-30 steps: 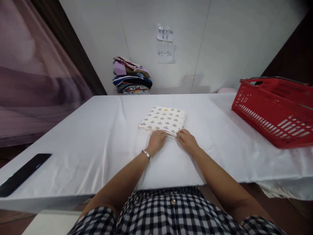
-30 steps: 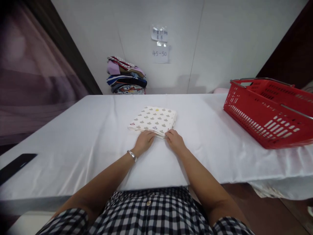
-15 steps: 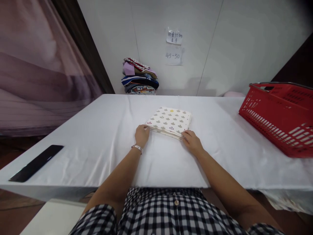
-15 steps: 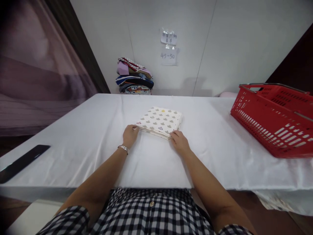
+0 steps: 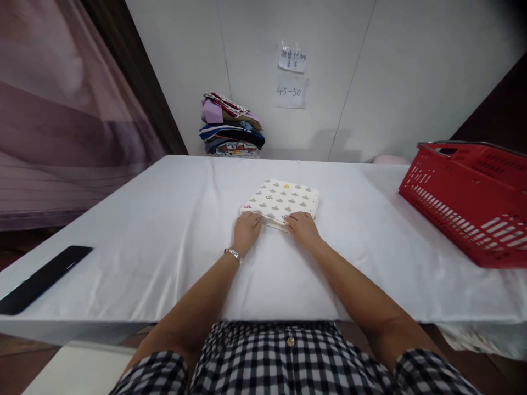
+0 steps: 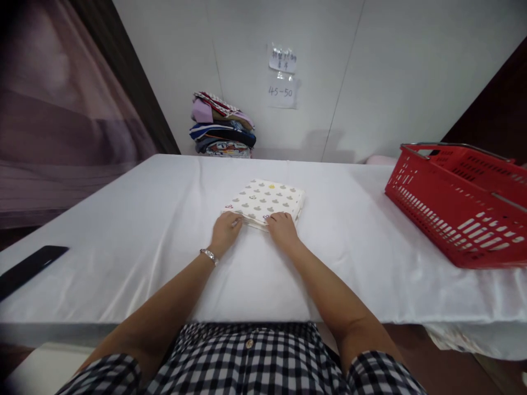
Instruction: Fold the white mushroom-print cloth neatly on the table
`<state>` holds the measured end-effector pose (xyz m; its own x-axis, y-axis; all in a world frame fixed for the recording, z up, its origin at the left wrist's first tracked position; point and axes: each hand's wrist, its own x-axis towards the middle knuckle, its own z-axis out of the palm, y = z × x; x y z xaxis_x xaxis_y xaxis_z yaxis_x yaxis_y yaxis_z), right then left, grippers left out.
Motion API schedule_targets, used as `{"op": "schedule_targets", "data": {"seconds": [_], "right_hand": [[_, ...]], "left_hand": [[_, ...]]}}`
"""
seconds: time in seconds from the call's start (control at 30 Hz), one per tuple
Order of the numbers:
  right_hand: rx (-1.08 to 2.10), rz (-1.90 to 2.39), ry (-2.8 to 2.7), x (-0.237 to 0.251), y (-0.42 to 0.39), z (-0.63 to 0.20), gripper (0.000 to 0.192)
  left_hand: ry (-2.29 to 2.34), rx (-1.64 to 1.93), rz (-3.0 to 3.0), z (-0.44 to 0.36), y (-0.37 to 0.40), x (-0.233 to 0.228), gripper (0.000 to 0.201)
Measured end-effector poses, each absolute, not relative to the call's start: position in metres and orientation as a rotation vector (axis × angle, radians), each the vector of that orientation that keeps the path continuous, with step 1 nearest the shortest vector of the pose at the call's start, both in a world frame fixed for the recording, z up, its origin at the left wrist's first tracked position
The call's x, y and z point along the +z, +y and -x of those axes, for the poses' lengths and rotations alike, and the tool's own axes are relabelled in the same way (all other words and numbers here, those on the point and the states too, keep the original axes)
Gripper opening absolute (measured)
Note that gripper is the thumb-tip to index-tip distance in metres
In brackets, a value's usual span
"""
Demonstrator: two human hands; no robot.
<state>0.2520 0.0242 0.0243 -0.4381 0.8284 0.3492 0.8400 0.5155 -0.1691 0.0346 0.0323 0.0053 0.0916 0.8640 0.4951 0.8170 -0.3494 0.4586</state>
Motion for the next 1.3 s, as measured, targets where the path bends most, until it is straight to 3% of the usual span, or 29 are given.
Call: {"op": "schedule_targets", "data": {"seconds": [0.2,0.6,0.97,1.3], "right_hand": [[0.146,1.383,-2.198,0.015,0.033,-0.254,0.022],[0.21,1.299,-2.14,0.007,0.031,-0.26,0.024],[0.258,1.294,-2.08,0.005,0.035,-0.266,0.03],[0.373,1.141,-1.797,0.006,0.037,-0.269,0.03]], "left_hand": [[1.633,0.947,-2.503,-0.046,0.03,0.003,0.021],[1.68,0.59,-2.753,-0.061,0.031,0.013,0.018],[1.361,0.606,-2.939,-0.062,0.038,0.01,0.033],[1.207,0.56,-3.04,-0.078,0.044,0.018,0.034]]}}
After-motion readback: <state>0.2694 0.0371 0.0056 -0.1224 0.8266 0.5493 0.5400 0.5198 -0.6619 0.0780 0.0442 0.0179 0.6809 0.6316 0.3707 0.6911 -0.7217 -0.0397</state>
